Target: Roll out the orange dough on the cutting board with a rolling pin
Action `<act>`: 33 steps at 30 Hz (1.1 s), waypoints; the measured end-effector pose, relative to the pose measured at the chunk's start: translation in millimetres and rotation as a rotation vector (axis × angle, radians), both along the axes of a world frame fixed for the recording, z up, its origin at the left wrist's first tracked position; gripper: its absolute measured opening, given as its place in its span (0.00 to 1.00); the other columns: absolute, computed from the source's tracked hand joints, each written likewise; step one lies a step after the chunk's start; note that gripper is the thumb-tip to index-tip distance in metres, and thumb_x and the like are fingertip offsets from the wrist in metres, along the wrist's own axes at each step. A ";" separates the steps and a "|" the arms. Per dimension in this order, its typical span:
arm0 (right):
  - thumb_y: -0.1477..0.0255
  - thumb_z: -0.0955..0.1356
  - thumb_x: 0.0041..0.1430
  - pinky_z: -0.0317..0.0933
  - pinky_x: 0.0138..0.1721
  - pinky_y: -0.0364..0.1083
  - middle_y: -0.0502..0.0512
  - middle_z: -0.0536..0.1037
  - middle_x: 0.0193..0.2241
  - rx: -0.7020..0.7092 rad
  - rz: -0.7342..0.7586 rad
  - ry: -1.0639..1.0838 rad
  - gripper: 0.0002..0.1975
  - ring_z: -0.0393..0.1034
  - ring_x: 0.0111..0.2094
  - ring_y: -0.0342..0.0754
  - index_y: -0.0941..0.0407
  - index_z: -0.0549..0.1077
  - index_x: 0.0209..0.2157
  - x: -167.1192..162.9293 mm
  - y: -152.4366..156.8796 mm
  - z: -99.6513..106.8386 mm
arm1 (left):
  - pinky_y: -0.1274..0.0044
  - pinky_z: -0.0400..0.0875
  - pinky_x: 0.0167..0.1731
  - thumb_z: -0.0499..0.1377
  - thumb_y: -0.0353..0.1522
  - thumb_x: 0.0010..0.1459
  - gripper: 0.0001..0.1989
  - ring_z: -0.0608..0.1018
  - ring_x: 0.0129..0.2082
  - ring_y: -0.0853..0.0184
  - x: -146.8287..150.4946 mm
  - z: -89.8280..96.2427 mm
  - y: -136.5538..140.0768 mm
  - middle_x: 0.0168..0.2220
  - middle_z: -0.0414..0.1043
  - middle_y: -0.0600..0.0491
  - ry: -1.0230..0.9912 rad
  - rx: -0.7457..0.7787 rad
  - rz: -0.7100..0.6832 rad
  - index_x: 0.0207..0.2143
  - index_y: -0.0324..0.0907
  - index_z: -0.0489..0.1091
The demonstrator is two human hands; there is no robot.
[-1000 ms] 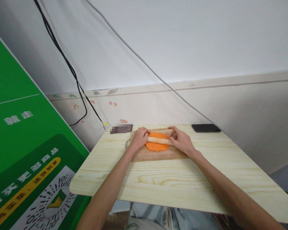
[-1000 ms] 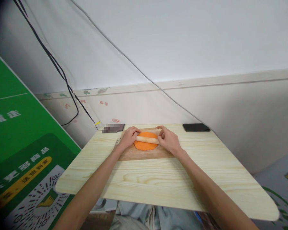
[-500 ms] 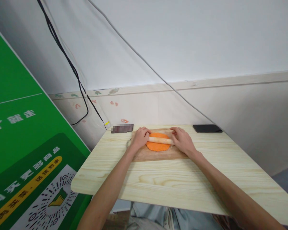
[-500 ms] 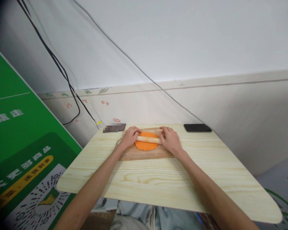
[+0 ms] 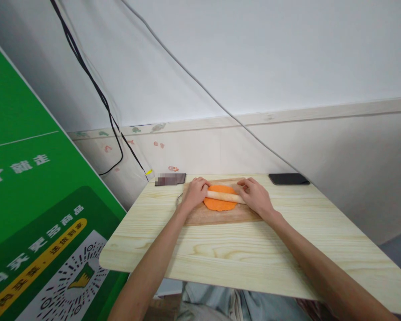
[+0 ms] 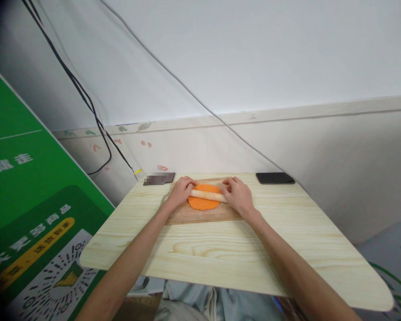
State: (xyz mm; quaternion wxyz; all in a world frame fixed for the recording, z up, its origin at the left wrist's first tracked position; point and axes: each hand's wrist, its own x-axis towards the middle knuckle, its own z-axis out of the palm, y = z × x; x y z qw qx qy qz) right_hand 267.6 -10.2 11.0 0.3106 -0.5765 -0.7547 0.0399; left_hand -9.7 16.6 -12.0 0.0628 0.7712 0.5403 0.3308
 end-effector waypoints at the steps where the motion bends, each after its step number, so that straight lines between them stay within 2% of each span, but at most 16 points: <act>1: 0.70 0.67 0.69 0.65 0.43 0.49 0.58 0.84 0.48 0.016 -0.030 0.015 0.11 0.79 0.44 0.54 0.52 0.82 0.46 -0.8 1.2 -2.4 | 0.66 0.75 0.58 0.53 0.23 0.65 0.17 0.81 0.48 0.60 0.0 -0.1 0.1 0.44 0.84 0.49 0.001 0.002 0.002 0.37 0.43 0.82; 4: 0.67 0.65 0.74 0.65 0.42 0.50 0.59 0.84 0.44 0.093 -0.075 0.050 0.12 0.78 0.43 0.55 0.52 0.81 0.44 -0.8 6.0 -9.0 | 0.67 0.75 0.58 0.54 0.22 0.65 0.17 0.81 0.48 0.60 -0.1 -0.2 -0.2 0.44 0.84 0.49 -0.002 0.013 0.004 0.36 0.43 0.82; 7: 0.66 0.63 0.76 0.66 0.45 0.50 0.60 0.83 0.41 0.140 -0.015 0.066 0.15 0.77 0.44 0.56 0.52 0.80 0.42 1.1 10.1 -13.3 | 0.67 0.75 0.57 0.54 0.22 0.65 0.17 0.81 0.48 0.60 0.0 -0.7 -0.9 0.44 0.84 0.49 -0.004 0.026 0.004 0.36 0.44 0.82; 12: 0.65 0.65 0.75 0.68 0.53 0.52 0.60 0.83 0.47 0.150 0.205 0.027 0.13 0.77 0.50 0.56 0.51 0.81 0.46 1.9 7.2 -12.0 | 0.67 0.75 0.58 0.54 0.22 0.65 0.17 0.81 0.48 0.61 0.2 -1.9 -1.1 0.43 0.84 0.50 -0.005 0.043 -0.001 0.36 0.44 0.82; 22: 0.54 0.68 0.73 0.69 0.56 0.59 0.64 0.78 0.56 0.082 0.352 -0.149 0.21 0.75 0.56 0.60 0.51 0.80 0.57 6.6 -1.3 -1.3 | 0.67 0.75 0.58 0.54 0.22 0.65 0.17 0.81 0.48 0.60 0.2 -0.3 -0.7 0.43 0.83 0.49 0.007 0.022 -0.001 0.37 0.44 0.82; 26: 0.50 0.69 0.73 0.68 0.54 0.58 0.63 0.80 0.54 0.125 0.307 -0.142 0.21 0.76 0.55 0.60 0.51 0.81 0.54 5.0 1.3 -4.6 | 0.66 0.75 0.59 0.54 0.22 0.65 0.17 0.81 0.48 0.60 0.4 1.1 -0.8 0.44 0.84 0.49 0.018 0.014 -0.006 0.37 0.44 0.82; 30: 0.54 0.67 0.76 0.65 0.52 0.57 0.62 0.82 0.47 0.215 0.170 -0.103 0.17 0.76 0.52 0.61 0.51 0.81 0.49 1.5 6.6 -9.6 | 0.66 0.75 0.59 0.54 0.23 0.66 0.17 0.82 0.49 0.60 0.8 1.6 -1.7 0.45 0.84 0.49 0.014 0.021 -0.012 0.38 0.44 0.83; 33: 0.58 0.65 0.78 0.63 0.52 0.57 0.62 0.82 0.46 0.258 0.144 -0.102 0.16 0.74 0.51 0.60 0.51 0.81 0.49 -0.1 7.7 -11.2 | 0.66 0.75 0.58 0.54 0.23 0.66 0.17 0.81 0.49 0.60 0.9 1.9 -2.6 0.45 0.84 0.49 0.016 0.022 -0.012 0.39 0.44 0.82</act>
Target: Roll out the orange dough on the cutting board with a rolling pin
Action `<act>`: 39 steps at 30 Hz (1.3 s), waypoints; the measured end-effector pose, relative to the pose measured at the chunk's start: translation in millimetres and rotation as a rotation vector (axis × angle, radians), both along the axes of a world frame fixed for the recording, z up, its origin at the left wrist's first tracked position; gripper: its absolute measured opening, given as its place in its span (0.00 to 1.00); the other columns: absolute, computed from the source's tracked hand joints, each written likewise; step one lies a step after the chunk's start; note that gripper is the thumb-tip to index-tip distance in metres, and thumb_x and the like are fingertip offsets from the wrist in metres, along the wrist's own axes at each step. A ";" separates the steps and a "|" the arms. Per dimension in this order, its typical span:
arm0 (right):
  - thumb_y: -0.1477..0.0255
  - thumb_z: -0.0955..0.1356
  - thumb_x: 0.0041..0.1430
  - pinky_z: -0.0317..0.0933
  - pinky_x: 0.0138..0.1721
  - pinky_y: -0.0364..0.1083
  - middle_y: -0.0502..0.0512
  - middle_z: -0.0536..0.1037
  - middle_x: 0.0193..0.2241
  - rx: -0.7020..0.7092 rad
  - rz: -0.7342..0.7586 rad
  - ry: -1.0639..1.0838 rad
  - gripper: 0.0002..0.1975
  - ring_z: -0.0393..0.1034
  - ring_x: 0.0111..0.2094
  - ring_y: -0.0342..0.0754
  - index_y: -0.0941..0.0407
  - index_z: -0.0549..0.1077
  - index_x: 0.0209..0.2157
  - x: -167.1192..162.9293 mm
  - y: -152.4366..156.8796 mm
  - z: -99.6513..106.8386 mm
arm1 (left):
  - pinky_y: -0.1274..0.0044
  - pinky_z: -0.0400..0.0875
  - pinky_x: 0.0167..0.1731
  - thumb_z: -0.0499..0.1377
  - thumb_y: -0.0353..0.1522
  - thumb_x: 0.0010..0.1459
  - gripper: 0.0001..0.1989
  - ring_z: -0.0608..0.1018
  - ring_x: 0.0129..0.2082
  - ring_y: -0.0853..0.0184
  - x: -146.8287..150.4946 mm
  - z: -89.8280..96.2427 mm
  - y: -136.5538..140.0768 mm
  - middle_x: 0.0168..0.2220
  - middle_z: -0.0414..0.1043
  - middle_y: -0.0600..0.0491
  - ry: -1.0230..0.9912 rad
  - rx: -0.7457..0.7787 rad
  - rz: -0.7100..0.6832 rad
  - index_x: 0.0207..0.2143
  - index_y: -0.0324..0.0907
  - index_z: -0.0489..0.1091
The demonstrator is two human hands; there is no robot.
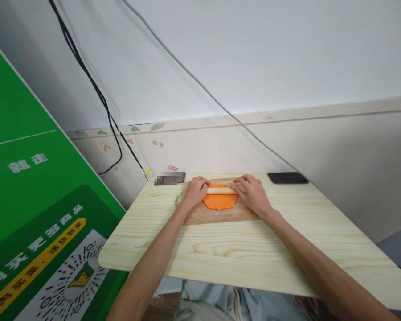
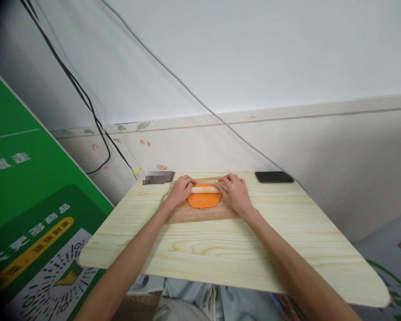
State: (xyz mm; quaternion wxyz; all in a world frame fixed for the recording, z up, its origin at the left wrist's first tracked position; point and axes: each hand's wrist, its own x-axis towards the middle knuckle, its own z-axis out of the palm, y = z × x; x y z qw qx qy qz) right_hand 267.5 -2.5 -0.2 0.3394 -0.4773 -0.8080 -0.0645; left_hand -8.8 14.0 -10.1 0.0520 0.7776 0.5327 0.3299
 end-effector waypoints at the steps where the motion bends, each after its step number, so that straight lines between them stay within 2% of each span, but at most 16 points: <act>1: 0.59 0.65 0.78 0.62 0.51 0.56 0.62 0.82 0.46 0.005 0.010 -0.001 0.16 0.74 0.51 0.60 0.51 0.81 0.49 -0.1 -0.6 0.1 | 0.66 0.75 0.58 0.54 0.23 0.66 0.17 0.81 0.49 0.60 0.0 0.1 -0.2 0.45 0.84 0.49 -0.001 -0.001 -0.002 0.39 0.44 0.82; 8: 0.62 0.69 0.69 0.59 0.55 0.58 0.62 0.81 0.52 -0.032 0.005 -0.026 0.15 0.71 0.54 0.61 0.51 0.81 0.53 -1.3 -12.7 6.3 | 0.66 0.75 0.59 0.54 0.23 0.66 0.16 0.81 0.49 0.60 0.4 -0.5 0.6 0.44 0.84 0.49 0.004 -0.001 0.006 0.38 0.44 0.82; 11: 0.63 0.71 0.67 0.58 0.57 0.60 0.62 0.81 0.53 -0.070 0.055 -0.064 0.15 0.71 0.54 0.61 0.51 0.82 0.52 -3.5 -16.4 8.3 | 0.65 0.74 0.58 0.54 0.23 0.67 0.16 0.81 0.49 0.60 2.2 -0.9 0.1 0.44 0.84 0.49 0.011 0.004 0.010 0.38 0.44 0.81; 13: 0.65 0.70 0.67 0.58 0.58 0.60 0.62 0.81 0.53 -0.076 0.085 -0.073 0.14 0.72 0.54 0.61 0.50 0.82 0.52 -4.7 -16.5 8.2 | 0.65 0.74 0.58 0.53 0.24 0.69 0.15 0.81 0.49 0.59 3.8 -0.3 -1.7 0.46 0.84 0.48 0.018 0.018 0.036 0.41 0.44 0.80; 16: 0.66 0.68 0.70 0.59 0.57 0.60 0.62 0.82 0.52 -0.065 0.081 -0.070 0.14 0.72 0.53 0.61 0.50 0.82 0.52 -5.4 -13.3 6.0 | 0.64 0.72 0.60 0.54 0.28 0.72 0.13 0.79 0.54 0.57 5.9 3.0 -6.9 0.51 0.82 0.46 0.034 0.079 0.105 0.51 0.43 0.78; 18: 0.67 0.66 0.73 0.59 0.56 0.60 0.62 0.83 0.52 -0.067 0.068 -0.068 0.16 0.72 0.53 0.60 0.51 0.82 0.53 -5.6 -10.5 4.1 | 0.64 0.71 0.61 0.56 0.29 0.73 0.12 0.78 0.55 0.56 7.5 6.4 -11.0 0.53 0.81 0.45 0.066 0.115 0.117 0.53 0.44 0.77; 23: 0.69 0.64 0.74 0.59 0.56 0.59 0.61 0.84 0.52 -0.075 0.078 -0.067 0.17 0.73 0.54 0.60 0.51 0.82 0.55 -6.5 -10.5 4.6 | 0.64 0.71 0.58 0.57 0.29 0.72 0.09 0.77 0.54 0.58 14.1 12.7 -17.4 0.48 0.80 0.47 0.131 0.119 0.030 0.42 0.45 0.78; 27: 0.69 0.67 0.70 0.58 0.57 0.59 0.60 0.85 0.48 -0.057 0.098 -0.037 0.12 0.74 0.51 0.59 0.53 0.82 0.48 -7.5 -17.1 10.4 | 0.64 0.72 0.56 0.58 0.29 0.72 0.10 0.77 0.51 0.58 18.1 14.6 -19.2 0.44 0.80 0.47 0.113 0.137 0.002 0.36 0.45 0.76; 30: 0.69 0.68 0.66 0.57 0.59 0.59 0.59 0.84 0.48 -0.047 0.121 -0.036 0.09 0.73 0.51 0.59 0.52 0.80 0.45 -7.9 -19.1 11.8 | 0.64 0.71 0.55 0.58 0.29 0.72 0.10 0.78 0.50 0.58 18.9 16.9 -21.9 0.43 0.80 0.47 0.119 0.153 0.018 0.35 0.45 0.75; 36: 0.65 0.65 0.72 0.56 0.60 0.62 0.63 0.82 0.51 0.001 0.002 -0.013 0.13 0.71 0.53 0.61 0.51 0.81 0.49 -7.9 -13.9 5.8 | 0.63 0.70 0.55 0.58 0.28 0.72 0.10 0.77 0.50 0.57 19.3 20.9 -25.2 0.43 0.81 0.47 0.129 0.145 0.082 0.34 0.45 0.74; 39: 0.62 0.66 0.71 0.56 0.60 0.63 0.63 0.81 0.50 0.000 -0.002 -0.003 0.13 0.71 0.54 0.62 0.51 0.81 0.47 -7.2 -14.1 6.2 | 0.63 0.70 0.55 0.57 0.28 0.72 0.11 0.77 0.49 0.57 18.8 20.9 -24.4 0.43 0.81 0.47 0.127 0.144 0.100 0.34 0.45 0.74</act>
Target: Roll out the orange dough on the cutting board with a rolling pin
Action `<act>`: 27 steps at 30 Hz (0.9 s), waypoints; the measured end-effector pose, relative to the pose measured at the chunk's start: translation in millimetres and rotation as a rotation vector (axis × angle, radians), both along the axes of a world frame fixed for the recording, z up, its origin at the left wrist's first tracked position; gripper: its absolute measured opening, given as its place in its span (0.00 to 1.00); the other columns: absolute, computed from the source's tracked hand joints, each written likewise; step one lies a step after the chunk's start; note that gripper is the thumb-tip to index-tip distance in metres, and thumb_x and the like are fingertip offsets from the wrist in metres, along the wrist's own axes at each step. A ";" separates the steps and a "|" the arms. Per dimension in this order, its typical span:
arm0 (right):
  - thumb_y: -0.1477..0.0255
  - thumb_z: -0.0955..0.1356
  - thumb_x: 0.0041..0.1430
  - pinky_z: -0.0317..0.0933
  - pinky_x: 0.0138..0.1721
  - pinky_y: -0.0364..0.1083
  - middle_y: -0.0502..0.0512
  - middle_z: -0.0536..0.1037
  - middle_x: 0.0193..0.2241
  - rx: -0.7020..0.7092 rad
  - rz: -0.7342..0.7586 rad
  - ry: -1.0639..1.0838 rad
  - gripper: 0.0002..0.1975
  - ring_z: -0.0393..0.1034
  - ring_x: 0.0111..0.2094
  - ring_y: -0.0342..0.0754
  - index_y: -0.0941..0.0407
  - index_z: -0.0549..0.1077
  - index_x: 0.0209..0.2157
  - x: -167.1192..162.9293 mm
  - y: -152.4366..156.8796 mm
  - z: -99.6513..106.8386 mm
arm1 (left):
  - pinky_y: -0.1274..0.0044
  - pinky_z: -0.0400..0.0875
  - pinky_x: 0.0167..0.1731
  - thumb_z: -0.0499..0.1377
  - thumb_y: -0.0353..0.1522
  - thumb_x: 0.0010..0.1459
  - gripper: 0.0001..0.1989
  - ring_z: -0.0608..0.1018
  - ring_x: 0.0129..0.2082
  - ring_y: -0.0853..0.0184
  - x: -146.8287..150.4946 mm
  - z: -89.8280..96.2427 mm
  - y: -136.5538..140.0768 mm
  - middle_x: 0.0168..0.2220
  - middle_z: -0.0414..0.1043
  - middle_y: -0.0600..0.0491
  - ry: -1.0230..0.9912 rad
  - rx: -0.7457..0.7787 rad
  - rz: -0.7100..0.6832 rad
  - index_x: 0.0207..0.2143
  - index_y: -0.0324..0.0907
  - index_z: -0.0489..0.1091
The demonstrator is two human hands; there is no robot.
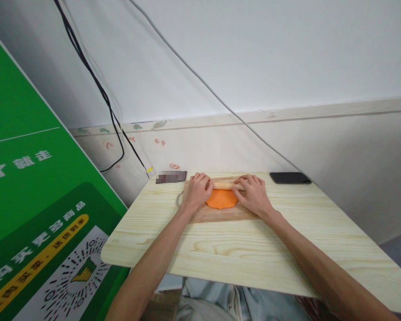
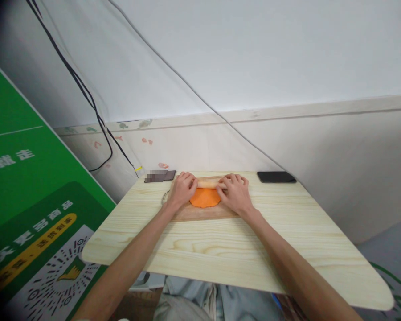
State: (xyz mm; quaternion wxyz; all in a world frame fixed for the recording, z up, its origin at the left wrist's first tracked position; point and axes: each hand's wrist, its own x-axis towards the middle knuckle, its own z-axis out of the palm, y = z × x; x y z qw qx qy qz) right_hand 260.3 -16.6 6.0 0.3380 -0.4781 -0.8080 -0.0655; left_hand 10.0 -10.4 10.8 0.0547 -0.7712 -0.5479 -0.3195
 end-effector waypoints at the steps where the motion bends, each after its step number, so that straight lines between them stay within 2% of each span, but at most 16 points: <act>1: 0.62 0.66 0.71 0.56 0.61 0.63 0.63 0.81 0.50 0.000 0.008 -0.002 0.12 0.71 0.54 0.62 0.51 0.81 0.45 0.1 -0.7 0.7 | 0.63 0.70 0.55 0.57 0.28 0.72 0.12 0.77 0.49 0.57 -0.1 -0.1 0.2 0.43 0.81 0.47 -0.005 0.001 0.001 0.34 0.45 0.74; 5: 0.63 0.69 0.67 0.55 0.64 0.63 0.62 0.81 0.52 -0.005 0.049 -0.025 0.12 0.71 0.55 0.62 0.52 0.82 0.46 0.0 -2.7 1.8 | 0.64 0.70 0.54 0.56 0.29 0.74 0.12 0.78 0.48 0.57 -0.7 -0.4 0.3 0.42 0.81 0.47 -0.039 0.016 0.012 0.35 0.45 0.75; 8: 0.62 0.67 0.70 0.54 0.64 0.65 0.64 0.81 0.54 0.004 -0.003 -0.002 0.15 0.71 0.57 0.63 0.52 0.82 0.49 -0.1 -0.2 -1.1 | 0.64 0.70 0.54 0.55 0.29 0.74 0.12 0.78 0.48 0.57 -1.8 -1.3 1.1 0.42 0.82 0.47 -0.047 0.024 0.031 0.36 0.44 0.75; 11: 0.62 0.66 0.72 0.55 0.63 0.65 0.63 0.82 0.53 -0.019 -0.027 0.017 0.15 0.71 0.57 0.63 0.51 0.83 0.47 0.8 3.3 -3.7 | 0.64 0.70 0.54 0.55 0.29 0.74 0.12 0.78 0.47 0.57 -3.2 -3.3 3.1 0.41 0.82 0.47 -0.040 0.018 0.040 0.35 0.44 0.75; 16: 0.63 0.67 0.70 0.56 0.63 0.63 0.60 0.83 0.52 -0.043 0.056 0.031 0.13 0.71 0.56 0.61 0.51 0.84 0.43 3.3 0.9 -0.1 | 0.65 0.70 0.54 0.55 0.30 0.74 0.13 0.79 0.47 0.58 -3.4 -4.9 4.5 0.41 0.82 0.47 -0.053 0.019 0.032 0.35 0.45 0.74; 20: 0.63 0.70 0.67 0.57 0.63 0.62 0.59 0.83 0.54 -0.064 0.110 0.001 0.11 0.72 0.56 0.61 0.50 0.84 0.45 3.5 -1.4 1.9 | 0.65 0.71 0.52 0.55 0.29 0.74 0.13 0.79 0.47 0.58 -2.6 -3.8 3.4 0.41 0.82 0.48 -0.076 -0.006 0.025 0.35 0.45 0.74; 25: 0.63 0.66 0.71 0.59 0.60 0.63 0.62 0.83 0.52 -0.044 -0.010 0.064 0.14 0.72 0.55 0.62 0.51 0.84 0.44 3.1 4.5 -2.9 | 0.65 0.71 0.52 0.55 0.29 0.74 0.13 0.79 0.47 0.58 -2.4 -3.0 3.1 0.41 0.83 0.47 -0.081 -0.017 0.019 0.34 0.45 0.75; 27: 0.63 0.66 0.72 0.59 0.60 0.63 0.62 0.83 0.52 -0.052 -0.015 0.073 0.14 0.72 0.55 0.62 0.51 0.84 0.43 3.3 5.4 -3.7 | 0.65 0.71 0.52 0.55 0.29 0.74 0.13 0.79 0.47 0.58 -2.4 -3.1 3.5 0.41 0.83 0.47 -0.086 -0.025 0.017 0.35 0.44 0.75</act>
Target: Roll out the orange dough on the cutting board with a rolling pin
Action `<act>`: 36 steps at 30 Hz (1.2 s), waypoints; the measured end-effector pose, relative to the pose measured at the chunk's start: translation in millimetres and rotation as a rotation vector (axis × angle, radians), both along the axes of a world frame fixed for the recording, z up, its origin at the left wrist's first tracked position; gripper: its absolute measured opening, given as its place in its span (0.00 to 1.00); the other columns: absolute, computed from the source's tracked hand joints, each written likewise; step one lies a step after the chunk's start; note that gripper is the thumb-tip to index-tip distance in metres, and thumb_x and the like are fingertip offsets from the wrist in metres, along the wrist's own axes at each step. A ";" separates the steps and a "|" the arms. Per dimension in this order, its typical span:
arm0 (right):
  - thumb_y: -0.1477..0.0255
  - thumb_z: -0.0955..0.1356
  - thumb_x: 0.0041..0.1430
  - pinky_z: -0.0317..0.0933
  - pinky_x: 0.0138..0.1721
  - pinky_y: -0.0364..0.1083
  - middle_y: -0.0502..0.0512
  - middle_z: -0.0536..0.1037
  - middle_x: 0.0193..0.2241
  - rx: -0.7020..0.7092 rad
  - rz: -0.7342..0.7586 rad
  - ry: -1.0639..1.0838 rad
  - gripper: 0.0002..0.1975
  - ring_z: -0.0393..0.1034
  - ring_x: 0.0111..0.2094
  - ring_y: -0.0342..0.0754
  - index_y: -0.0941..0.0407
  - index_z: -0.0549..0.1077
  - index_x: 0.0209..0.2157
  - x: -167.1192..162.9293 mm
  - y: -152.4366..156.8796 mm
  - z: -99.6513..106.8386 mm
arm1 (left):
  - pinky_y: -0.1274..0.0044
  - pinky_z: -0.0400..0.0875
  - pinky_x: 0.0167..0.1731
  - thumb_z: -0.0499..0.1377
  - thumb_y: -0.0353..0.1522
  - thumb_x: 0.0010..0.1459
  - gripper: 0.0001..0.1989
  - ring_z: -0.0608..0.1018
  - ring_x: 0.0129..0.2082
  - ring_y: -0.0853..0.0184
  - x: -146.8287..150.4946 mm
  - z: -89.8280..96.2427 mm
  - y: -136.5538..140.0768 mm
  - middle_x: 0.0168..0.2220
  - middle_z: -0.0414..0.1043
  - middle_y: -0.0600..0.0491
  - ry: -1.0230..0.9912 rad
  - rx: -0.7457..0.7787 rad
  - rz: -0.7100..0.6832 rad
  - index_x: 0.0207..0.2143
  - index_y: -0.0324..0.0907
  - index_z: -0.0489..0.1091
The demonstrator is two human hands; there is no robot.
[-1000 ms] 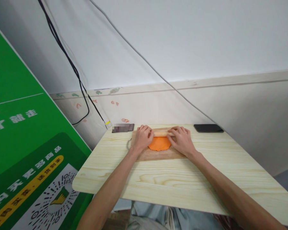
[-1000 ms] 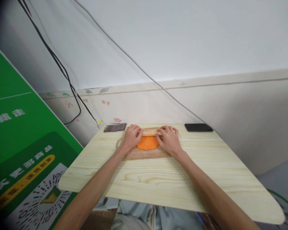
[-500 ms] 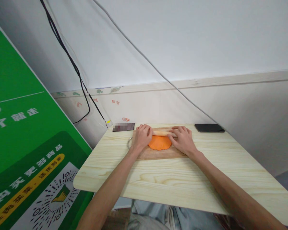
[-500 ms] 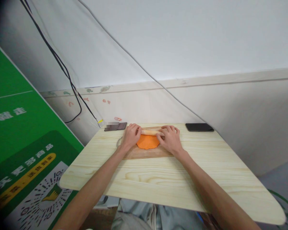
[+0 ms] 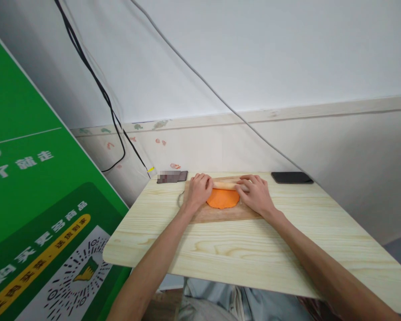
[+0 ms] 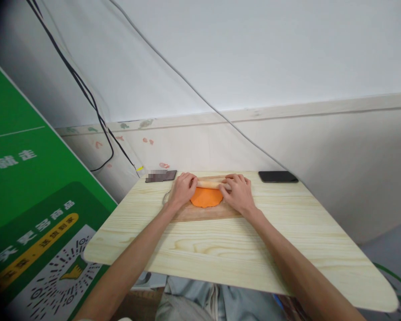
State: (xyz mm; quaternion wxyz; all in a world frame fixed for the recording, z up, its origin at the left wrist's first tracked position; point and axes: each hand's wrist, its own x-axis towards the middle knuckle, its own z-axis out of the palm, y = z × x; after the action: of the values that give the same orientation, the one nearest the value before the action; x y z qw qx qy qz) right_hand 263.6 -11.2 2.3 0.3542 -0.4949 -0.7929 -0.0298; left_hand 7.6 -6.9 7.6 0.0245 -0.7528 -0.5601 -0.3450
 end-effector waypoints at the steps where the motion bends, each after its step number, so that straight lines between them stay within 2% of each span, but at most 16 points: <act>1: 0.63 0.66 0.72 0.59 0.60 0.63 0.62 0.83 0.52 -0.001 0.012 0.000 0.14 0.72 0.56 0.62 0.51 0.84 0.43 0.1 -0.3 0.2 | 0.65 0.71 0.52 0.55 0.29 0.74 0.13 0.79 0.47 0.58 0.0 -0.2 0.3 0.41 0.83 0.47 -0.002 -0.003 -0.003 0.35 0.44 0.75; 6: 0.64 0.69 0.67 0.58 0.62 0.62 0.62 0.81 0.55 -0.001 0.076 -0.041 0.12 0.72 0.58 0.62 0.51 0.83 0.46 0.3 -3.1 2.1 | 0.66 0.72 0.52 0.56 0.28 0.73 0.13 0.79 0.47 0.58 0.4 -1.5 1.5 0.42 0.83 0.47 0.000 -0.007 -0.011 0.34 0.45 0.75; 9: 0.64 0.69 0.68 0.59 0.61 0.62 0.63 0.81 0.56 0.004 0.044 -0.033 0.13 0.71 0.58 0.62 0.51 0.83 0.49 0.8 -1.1 0.1 | 0.66 0.72 0.52 0.55 0.28 0.73 0.13 0.79 0.46 0.58 0.5 -2.0 1.9 0.42 0.83 0.47 0.009 -0.008 -0.003 0.34 0.45 0.75; 14: 0.63 0.67 0.71 0.59 0.61 0.61 0.63 0.81 0.55 0.017 0.037 -0.038 0.13 0.70 0.59 0.62 0.51 0.82 0.47 1.4 1.1 -2.6 | 0.66 0.71 0.52 0.56 0.28 0.73 0.11 0.79 0.47 0.58 0.7 -1.7 1.8 0.42 0.83 0.47 0.008 -0.006 0.003 0.36 0.44 0.75; 17: 0.62 0.68 0.70 0.57 0.62 0.61 0.62 0.81 0.55 0.029 0.081 -0.038 0.12 0.70 0.58 0.61 0.52 0.82 0.45 0.9 -2.4 0.9 | 0.67 0.71 0.52 0.56 0.28 0.73 0.11 0.79 0.47 0.58 1.0 -1.0 1.4 0.42 0.83 0.48 0.011 -0.006 0.016 0.36 0.44 0.75; 22: 0.63 0.69 0.67 0.56 0.63 0.60 0.61 0.81 0.56 0.037 0.136 -0.059 0.14 0.70 0.58 0.61 0.52 0.82 0.49 1.3 -8.3 8.1 | 0.66 0.71 0.52 0.56 0.27 0.73 0.11 0.80 0.48 0.58 1.7 1.4 -0.8 0.43 0.84 0.48 0.029 -0.009 0.023 0.37 0.44 0.76; 27: 0.64 0.71 0.64 0.55 0.64 0.61 0.60 0.81 0.56 0.040 0.178 -0.070 0.12 0.70 0.59 0.61 0.52 0.82 0.47 2.5 -8.3 8.0 | 0.66 0.71 0.52 0.56 0.28 0.73 0.11 0.80 0.48 0.58 2.5 3.9 -2.6 0.43 0.84 0.47 0.041 -0.025 0.035 0.37 0.43 0.77; 33: 0.66 0.69 0.70 0.58 0.61 0.60 0.63 0.82 0.53 0.052 0.046 -0.025 0.12 0.70 0.58 0.61 0.53 0.83 0.47 0.9 -1.4 2.3 | 0.66 0.70 0.52 0.56 0.28 0.74 0.11 0.79 0.49 0.57 2.8 3.4 -1.3 0.44 0.84 0.47 0.049 -0.039 0.051 0.38 0.43 0.77; 36: 0.66 0.68 0.72 0.60 0.59 0.60 0.64 0.82 0.54 0.038 0.039 -0.041 0.12 0.70 0.59 0.62 0.53 0.83 0.47 1.4 1.6 -0.6 | 0.66 0.70 0.53 0.56 0.29 0.73 0.11 0.79 0.50 0.57 2.8 3.1 -1.3 0.44 0.84 0.47 0.064 -0.050 0.047 0.38 0.43 0.77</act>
State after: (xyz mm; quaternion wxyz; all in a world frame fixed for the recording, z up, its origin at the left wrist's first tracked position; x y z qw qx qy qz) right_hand 265.0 -9.5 1.7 0.3475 -0.4717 -0.8089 -0.0481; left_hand 10.5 -8.2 10.8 0.0317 -0.7504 -0.5850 -0.3062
